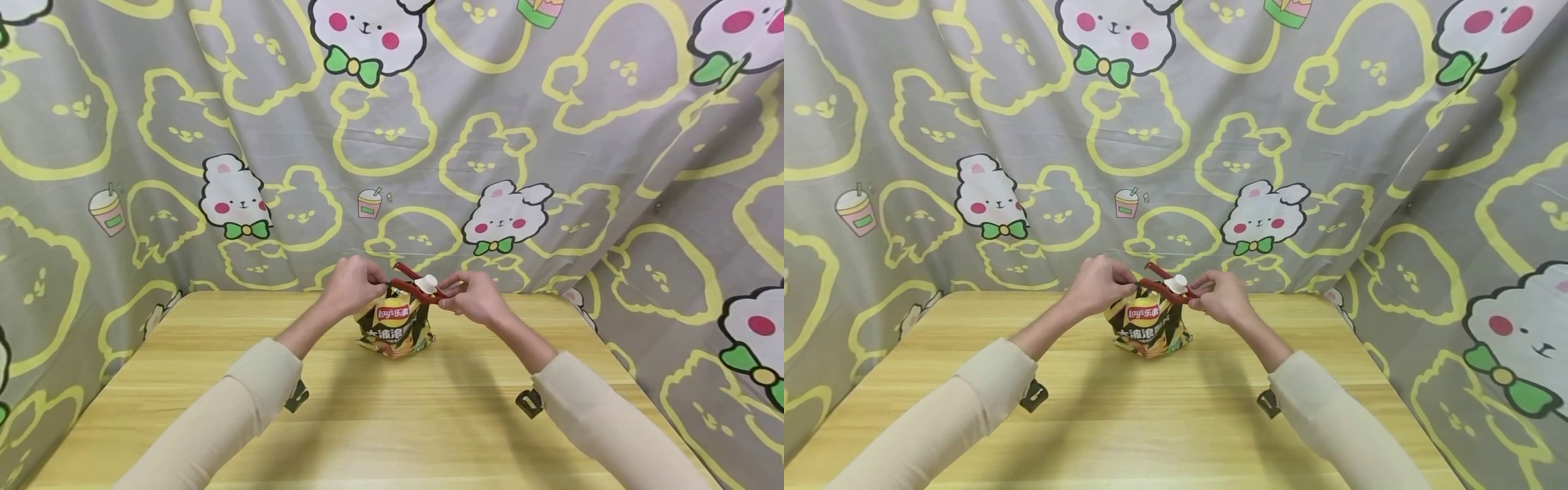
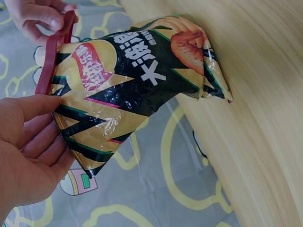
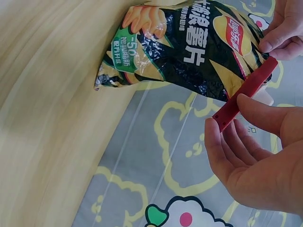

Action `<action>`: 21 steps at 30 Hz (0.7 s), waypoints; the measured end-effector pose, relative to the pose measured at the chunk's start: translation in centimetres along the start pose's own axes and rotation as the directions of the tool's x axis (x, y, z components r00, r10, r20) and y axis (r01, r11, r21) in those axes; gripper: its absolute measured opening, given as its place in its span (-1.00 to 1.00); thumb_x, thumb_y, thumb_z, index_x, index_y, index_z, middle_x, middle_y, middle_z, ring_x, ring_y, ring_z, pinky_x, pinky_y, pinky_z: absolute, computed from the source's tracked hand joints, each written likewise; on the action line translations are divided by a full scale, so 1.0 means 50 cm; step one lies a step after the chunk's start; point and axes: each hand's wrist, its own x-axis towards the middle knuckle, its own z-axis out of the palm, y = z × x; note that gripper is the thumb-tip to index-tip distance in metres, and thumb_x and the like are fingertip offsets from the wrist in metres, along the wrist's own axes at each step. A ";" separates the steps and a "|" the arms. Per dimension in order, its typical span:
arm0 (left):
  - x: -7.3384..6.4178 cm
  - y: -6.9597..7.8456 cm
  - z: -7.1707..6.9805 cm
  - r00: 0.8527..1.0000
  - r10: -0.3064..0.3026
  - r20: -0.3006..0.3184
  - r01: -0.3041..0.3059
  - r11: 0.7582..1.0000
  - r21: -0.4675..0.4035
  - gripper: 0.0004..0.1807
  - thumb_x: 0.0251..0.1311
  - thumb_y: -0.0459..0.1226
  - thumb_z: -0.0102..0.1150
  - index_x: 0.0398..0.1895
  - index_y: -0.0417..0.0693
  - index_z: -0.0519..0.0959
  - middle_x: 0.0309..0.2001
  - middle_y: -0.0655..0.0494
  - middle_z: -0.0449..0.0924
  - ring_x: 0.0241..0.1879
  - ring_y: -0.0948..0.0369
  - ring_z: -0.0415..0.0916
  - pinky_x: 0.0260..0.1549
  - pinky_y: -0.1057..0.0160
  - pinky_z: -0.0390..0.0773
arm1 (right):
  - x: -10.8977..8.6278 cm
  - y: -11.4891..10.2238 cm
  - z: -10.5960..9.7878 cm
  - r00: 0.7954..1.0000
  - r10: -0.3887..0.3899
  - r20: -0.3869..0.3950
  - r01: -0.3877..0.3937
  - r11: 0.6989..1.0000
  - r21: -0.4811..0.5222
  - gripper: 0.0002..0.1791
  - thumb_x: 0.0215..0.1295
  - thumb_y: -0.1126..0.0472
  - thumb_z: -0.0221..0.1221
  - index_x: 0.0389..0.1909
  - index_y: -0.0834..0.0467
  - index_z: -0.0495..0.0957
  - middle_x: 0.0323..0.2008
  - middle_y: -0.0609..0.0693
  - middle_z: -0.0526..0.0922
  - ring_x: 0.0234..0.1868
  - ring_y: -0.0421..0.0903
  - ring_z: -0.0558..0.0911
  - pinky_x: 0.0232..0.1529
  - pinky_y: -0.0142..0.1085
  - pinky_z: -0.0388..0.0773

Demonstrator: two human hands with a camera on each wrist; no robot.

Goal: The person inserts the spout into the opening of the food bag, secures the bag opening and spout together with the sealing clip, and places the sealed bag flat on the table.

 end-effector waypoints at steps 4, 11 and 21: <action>0.000 -0.002 0.000 1.000 -0.002 -0.001 0.002 1.000 0.001 -0.94 0.17 -0.33 0.37 -0.41 -0.05 0.79 -0.41 0.11 0.79 -0.41 0.23 0.70 -0.34 0.23 0.70 | 0.006 0.000 0.005 1.000 -0.013 -0.001 0.013 1.000 -0.008 -0.66 0.22 0.35 0.35 0.04 0.27 0.67 -0.13 0.18 0.77 -0.23 -0.06 0.73 -0.20 -0.23 0.70; -0.001 0.000 -0.002 1.000 -0.005 -0.002 0.005 1.000 -0.006 -0.94 0.17 -0.33 0.37 -0.39 -0.05 0.80 -0.40 0.11 0.79 -0.40 0.23 0.71 -0.35 0.23 0.70 | 0.015 0.000 0.009 0.999 -0.025 -0.026 0.025 1.000 -0.010 -0.71 0.20 0.36 0.35 -0.03 0.29 0.70 -0.16 0.17 0.78 -0.24 -0.08 0.71 -0.20 -0.28 0.69; -0.001 -0.004 -0.001 1.000 0.030 -0.002 -0.030 1.000 0.000 -0.94 0.16 -0.34 0.37 -0.39 -0.09 0.80 -0.40 0.08 0.79 -0.42 0.24 0.70 -0.35 0.25 0.70 | 0.021 0.004 0.016 0.998 -0.008 -0.067 0.009 1.000 0.016 -0.80 0.14 0.39 0.38 -0.18 0.26 0.74 -0.29 0.12 0.78 -0.35 -0.12 0.64 -0.35 -0.37 0.57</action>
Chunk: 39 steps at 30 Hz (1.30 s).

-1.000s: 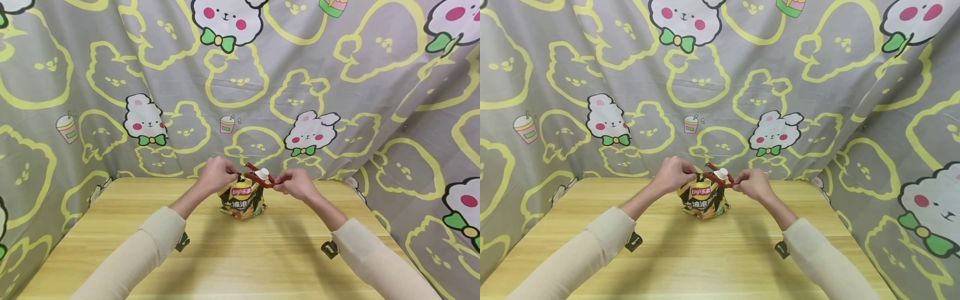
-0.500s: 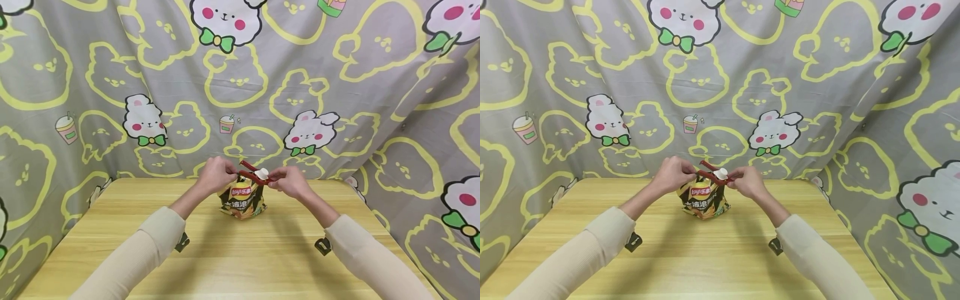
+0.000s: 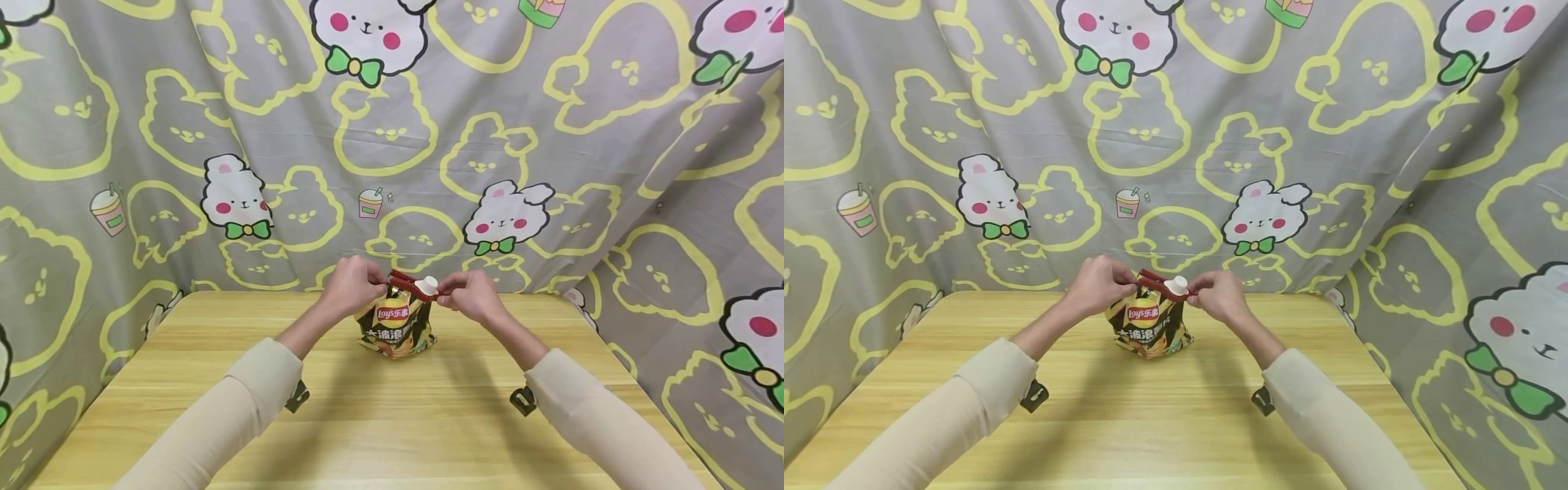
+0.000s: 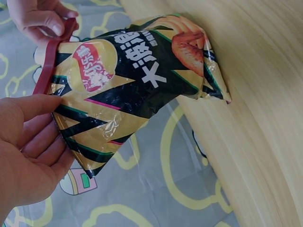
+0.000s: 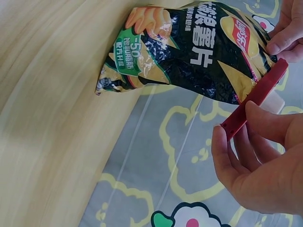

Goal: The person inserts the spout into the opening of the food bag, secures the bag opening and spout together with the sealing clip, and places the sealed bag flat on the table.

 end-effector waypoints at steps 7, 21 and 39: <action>-0.002 0.006 0.000 1.000 -0.020 0.012 0.020 1.000 0.006 -0.95 0.16 -0.31 0.41 -0.34 -0.09 0.79 -0.37 0.08 0.79 -0.38 0.22 0.71 -0.32 0.24 0.70 | -0.002 0.002 0.004 1.000 -0.001 -0.027 0.001 1.000 -0.017 -0.82 0.11 0.39 0.40 -0.22 0.24 0.76 -0.32 0.10 0.78 -0.35 -0.10 0.64 -0.39 -0.37 0.54; 0.005 0.027 0.012 0.997 -0.069 0.027 0.070 0.995 -0.065 -0.73 0.14 -0.24 0.45 -0.07 -0.01 0.74 -0.24 0.09 0.80 -0.25 0.18 0.70 -0.31 0.25 0.57 | -0.003 0.005 0.004 0.999 -0.010 -0.033 0.010 1.000 -0.020 -0.80 0.11 0.39 0.40 -0.20 0.25 0.75 -0.29 0.12 0.78 -0.34 -0.09 0.67 -0.35 -0.37 0.57; 0.012 0.026 0.014 0.998 -0.059 -0.018 0.057 0.994 -0.097 -0.92 0.10 -0.33 0.36 -0.35 -0.01 0.76 -0.46 0.21 0.76 -0.48 0.31 0.63 -0.43 0.34 0.50 | -0.006 -0.003 0.005 1.000 -0.010 0.008 0.010 1.000 0.009 -0.78 0.16 0.39 0.37 -0.15 0.28 0.73 -0.27 0.14 0.78 -0.35 -0.08 0.69 -0.28 -0.28 0.67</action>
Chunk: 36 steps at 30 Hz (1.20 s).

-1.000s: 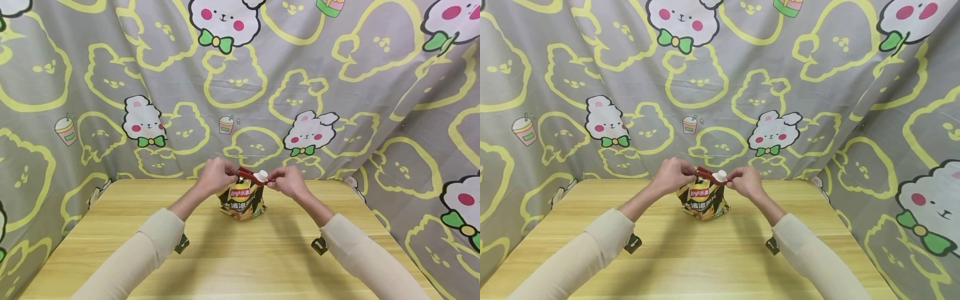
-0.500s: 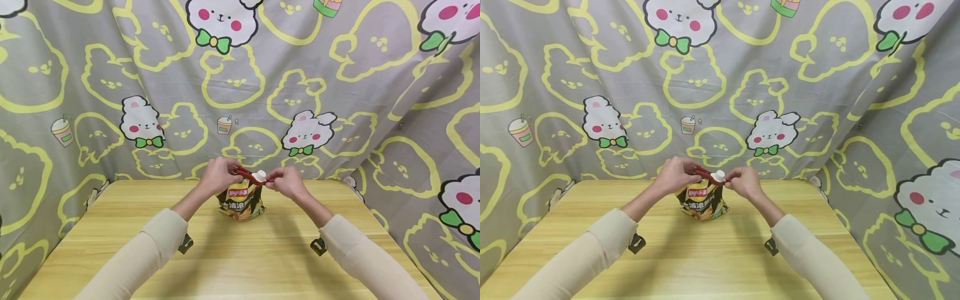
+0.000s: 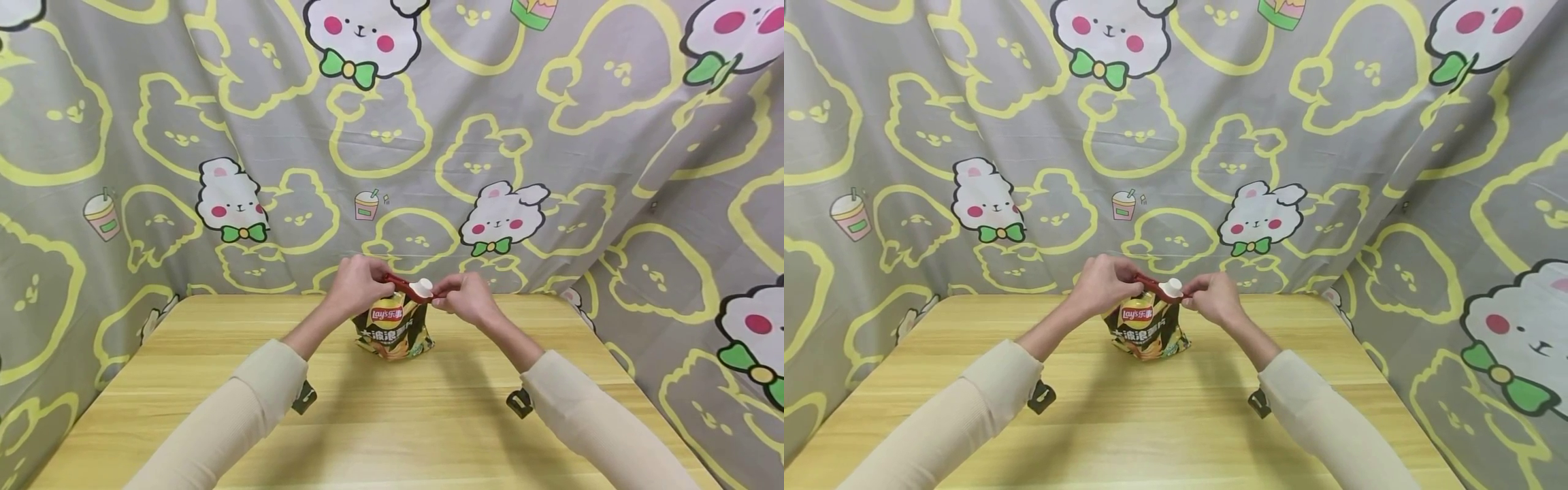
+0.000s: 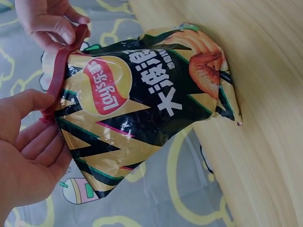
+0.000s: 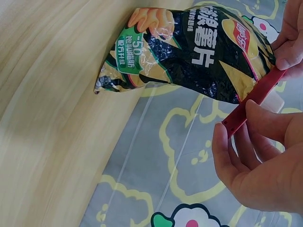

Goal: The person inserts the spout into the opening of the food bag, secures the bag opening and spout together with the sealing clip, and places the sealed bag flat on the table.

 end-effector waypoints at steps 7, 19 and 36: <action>-0.001 -0.003 0.000 0.999 0.024 -0.042 -0.023 1.000 0.012 -0.96 0.07 -0.31 0.39 -0.40 -0.01 0.78 -0.52 0.21 0.74 -0.54 0.30 0.58 -0.48 0.34 0.48 | -0.001 0.000 0.001 1.000 -0.012 0.000 0.012 1.000 -0.003 -0.80 0.15 0.41 0.36 -0.17 0.29 0.73 -0.30 0.13 0.77 -0.38 -0.11 0.67 -0.33 -0.36 0.62; 0.005 -0.009 0.004 0.996 0.037 -0.087 -0.034 0.999 0.029 -0.93 0.04 -0.30 0.41 -0.39 -0.01 0.80 -0.52 0.19 0.75 -0.52 0.28 0.60 -0.45 0.31 0.56 | 0.001 0.001 0.002 1.000 -0.006 0.001 0.006 1.000 0.001 -0.81 0.17 0.40 0.35 -0.17 0.28 0.73 -0.28 0.14 0.77 -0.36 -0.10 0.66 -0.31 -0.33 0.63; 0.006 -0.015 0.008 0.992 0.062 -0.114 -0.060 0.998 0.022 -0.90 0.02 -0.29 0.43 -0.36 -0.02 0.82 -0.51 0.17 0.76 -0.49 0.27 0.62 -0.34 0.25 0.62 | 0.004 -0.001 0.004 1.000 0.009 -0.022 -0.009 1.000 0.001 -0.83 0.18 0.40 0.35 -0.19 0.27 0.74 -0.28 0.13 0.77 -0.35 -0.10 0.65 -0.31 -0.33 0.62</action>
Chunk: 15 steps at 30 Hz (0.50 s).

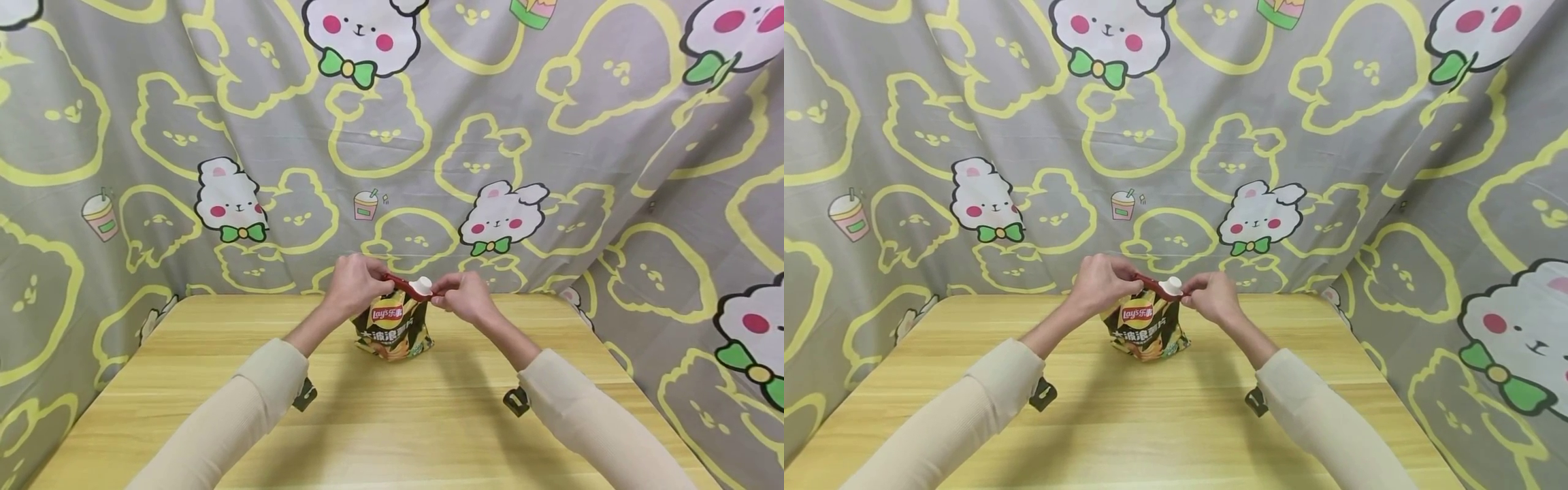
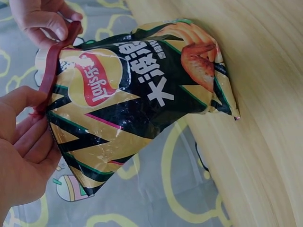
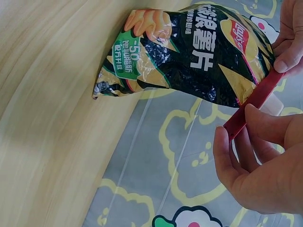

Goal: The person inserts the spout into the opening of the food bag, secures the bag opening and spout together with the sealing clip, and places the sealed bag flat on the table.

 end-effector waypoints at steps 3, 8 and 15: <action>0.000 0.000 -0.001 1.000 0.008 -0.004 -0.008 1.000 -0.005 -0.91 0.02 -0.29 0.43 -0.37 -0.03 0.82 -0.51 0.16 0.76 -0.51 0.27 0.63 -0.35 0.24 0.63 | 0.003 0.001 0.001 1.000 0.000 -0.003 0.000 1.000 -0.004 -0.83 0.18 0.40 0.35 -0.19 0.27 0.74 -0.28 0.13 0.77 -0.35 -0.10 0.65 -0.33 -0.35 0.61; 0.000 -0.003 0.001 1.000 0.017 -0.016 -0.017 1.000 -0.002 -0.94 0.02 -0.29 0.43 -0.41 -0.02 0.82 -0.53 0.18 0.76 -0.52 0.28 0.61 -0.34 0.24 0.62 | 0.004 0.001 0.004 1.000 0.000 -0.011 0.000 1.000 0.002 -0.83 0.18 0.40 0.35 -0.18 0.27 0.74 -0.27 0.15 0.77 -0.35 -0.10 0.66 -0.34 -0.35 0.62; 0.002 -0.005 0.000 1.000 0.015 -0.017 -0.015 1.000 0.012 -0.94 0.05 -0.27 0.44 -0.40 -0.03 0.82 -0.53 0.17 0.75 -0.45 0.22 0.62 -0.25 0.18 0.61 | 0.001 0.000 0.008 1.000 -0.005 -0.019 0.005 1.000 -0.003 -0.84 0.21 0.37 0.36 -0.18 0.26 0.75 -0.26 0.14 0.79 -0.32 -0.11 0.69 -0.32 -0.35 0.64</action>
